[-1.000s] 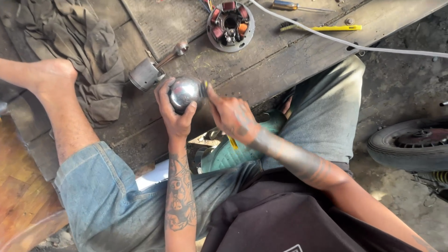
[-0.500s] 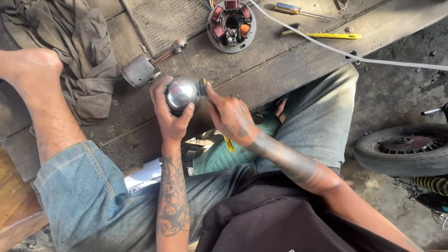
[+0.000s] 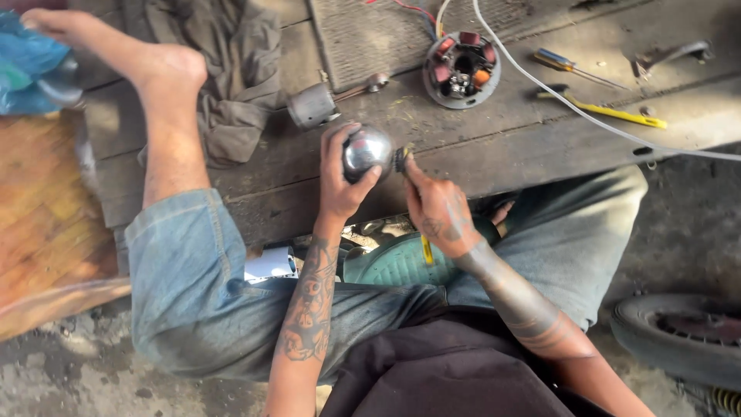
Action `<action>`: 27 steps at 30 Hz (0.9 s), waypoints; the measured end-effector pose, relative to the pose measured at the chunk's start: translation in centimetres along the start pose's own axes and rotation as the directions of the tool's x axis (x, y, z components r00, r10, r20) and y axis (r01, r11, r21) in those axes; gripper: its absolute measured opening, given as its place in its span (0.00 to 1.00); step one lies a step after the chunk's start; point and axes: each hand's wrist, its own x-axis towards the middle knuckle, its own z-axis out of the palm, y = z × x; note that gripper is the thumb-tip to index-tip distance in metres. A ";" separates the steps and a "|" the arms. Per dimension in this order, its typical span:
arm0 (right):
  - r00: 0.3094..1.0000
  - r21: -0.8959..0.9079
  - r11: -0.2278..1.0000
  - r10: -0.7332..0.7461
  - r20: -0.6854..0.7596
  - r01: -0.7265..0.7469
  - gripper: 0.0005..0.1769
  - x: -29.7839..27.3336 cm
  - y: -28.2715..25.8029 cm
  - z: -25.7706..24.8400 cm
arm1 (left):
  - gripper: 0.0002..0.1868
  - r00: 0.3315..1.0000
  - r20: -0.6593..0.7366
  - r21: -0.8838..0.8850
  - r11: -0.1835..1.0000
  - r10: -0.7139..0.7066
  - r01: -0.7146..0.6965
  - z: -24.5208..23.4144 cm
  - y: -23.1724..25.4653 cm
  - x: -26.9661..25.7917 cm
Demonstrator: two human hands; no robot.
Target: The person sits on a low stool and scrubs a round, silver metal part with a yellow-handled wire brush. They hold the part in their left hand and scrub it in circular motions, rotating it to clean different areas. Nearby on the wooden platform are other disassembled motor components, including a rotor and a stator.
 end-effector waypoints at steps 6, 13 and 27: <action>0.997 0.127 0.990 -0.053 -0.060 0.060 0.24 1.3 0.0 -0.1 | 0.39 0.999 -0.021 0.037 0.998 -0.042 0.043 0.1 0.2 0.0; 0.998 0.110 0.993 -0.038 -0.051 0.044 0.24 1.4 -0.2 -0.4 | 0.37 0.994 -0.025 0.011 0.994 -0.109 0.109 0.2 0.4 0.0; 0.989 0.120 0.987 -0.092 -0.112 0.106 0.25 1.4 -0.1 1.2 | 0.35 0.981 -0.044 0.011 0.981 -0.191 0.191 -0.1 1.1 -0.1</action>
